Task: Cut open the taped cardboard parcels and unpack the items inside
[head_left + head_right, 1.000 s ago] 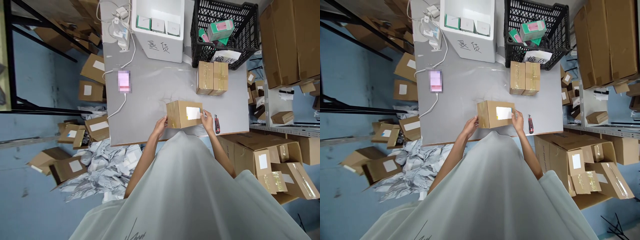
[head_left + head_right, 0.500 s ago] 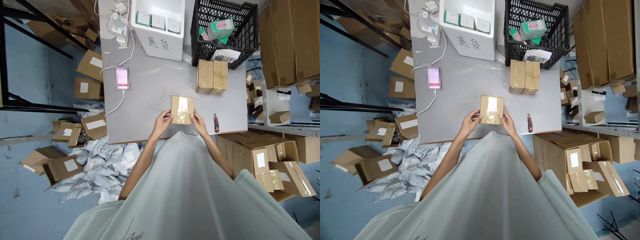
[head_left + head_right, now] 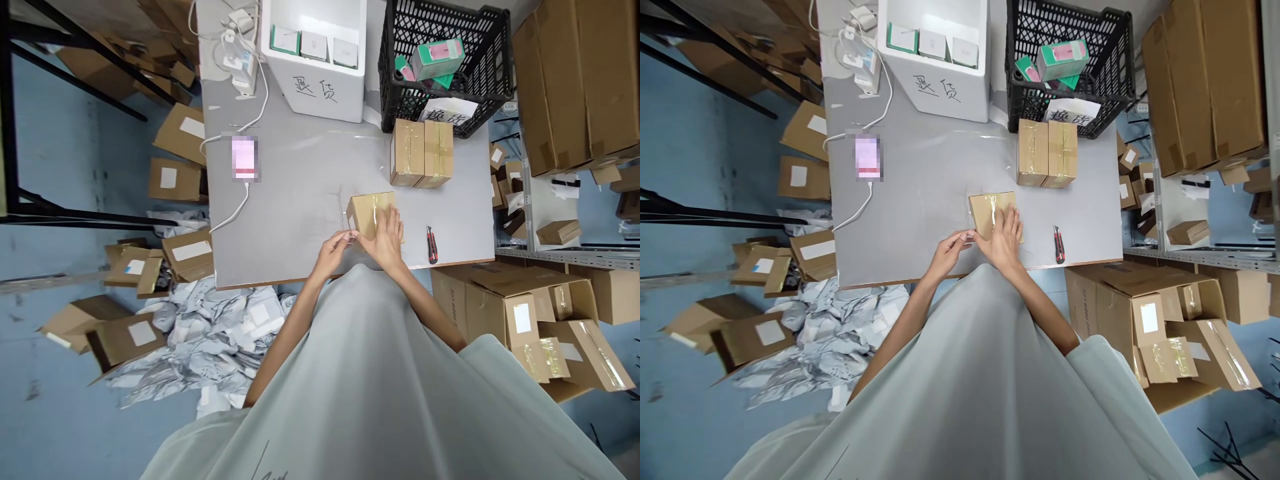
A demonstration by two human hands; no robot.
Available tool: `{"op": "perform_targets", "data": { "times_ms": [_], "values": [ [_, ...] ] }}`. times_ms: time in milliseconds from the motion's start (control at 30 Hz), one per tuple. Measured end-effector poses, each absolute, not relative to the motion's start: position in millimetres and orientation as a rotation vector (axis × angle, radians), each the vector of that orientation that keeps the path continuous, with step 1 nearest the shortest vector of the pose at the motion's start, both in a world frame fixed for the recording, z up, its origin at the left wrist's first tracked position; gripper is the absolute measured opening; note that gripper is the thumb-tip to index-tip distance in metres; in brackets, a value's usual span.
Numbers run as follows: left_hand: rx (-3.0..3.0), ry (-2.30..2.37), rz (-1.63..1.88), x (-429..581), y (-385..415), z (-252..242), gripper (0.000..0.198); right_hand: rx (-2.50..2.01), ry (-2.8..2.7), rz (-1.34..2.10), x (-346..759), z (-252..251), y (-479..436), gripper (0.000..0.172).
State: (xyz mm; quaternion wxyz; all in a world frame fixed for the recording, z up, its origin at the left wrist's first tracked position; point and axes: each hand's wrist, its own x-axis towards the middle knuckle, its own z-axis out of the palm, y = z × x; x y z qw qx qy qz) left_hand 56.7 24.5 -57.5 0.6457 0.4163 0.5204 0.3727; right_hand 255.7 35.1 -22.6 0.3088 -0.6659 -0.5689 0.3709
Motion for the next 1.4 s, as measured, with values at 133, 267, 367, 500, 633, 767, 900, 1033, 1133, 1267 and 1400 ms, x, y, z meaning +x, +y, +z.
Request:
{"op": "perform_targets", "data": {
  "times_ms": [133,267,367,500,633,767,900,1033,1133,1267,1400],
  "values": [
    [0.902,1.215,0.81,61,27,-74,0.061,-1.895,-1.441,0.869,280,-30,46,0.105],
    [0.735,1.431,0.636,65,40,-102,0.063,-1.99,-1.403,0.851,341,-31,55,0.095],
    [0.681,1.33,0.522,78,47,-114,0.062,-2.074,-1.371,0.892,381,-29,60,0.091],
    [0.753,1.178,0.592,99,50,-111,0.057,-2.053,-1.256,0.969,403,-27,60,0.081],
    [0.952,1.349,0.81,90,53,-104,0.057,-1.859,-1.216,1.13,392,-31,51,0.067],
    [1.121,1.584,0.931,51,54,-95,0.06,-1.719,-1.068,1.407,357,-54,42,0.067],
    [1.358,1.739,0.955,24,42,-68,0.06,-1.628,-0.995,1.597,321,-86,39,0.078],
    [1.703,1.62,0.962,33,16,-28,0.054,-1.602,-1.037,1.659,312,-108,43,0.081],
    [1.859,1.407,0.877,49,3,-8,0.049,-1.723,-1.122,1.604,319,-114,47,0.085],
    [1.832,1.259,0.815,61,3,-8,0.04,-1.89,-1.109,1.376,329,-104,50,0.107],
    [1.52,1.554,0.843,60,13,-32,0.07,-1.729,-1.115,1.332,330,-73,60,0.111]
  ]
}}
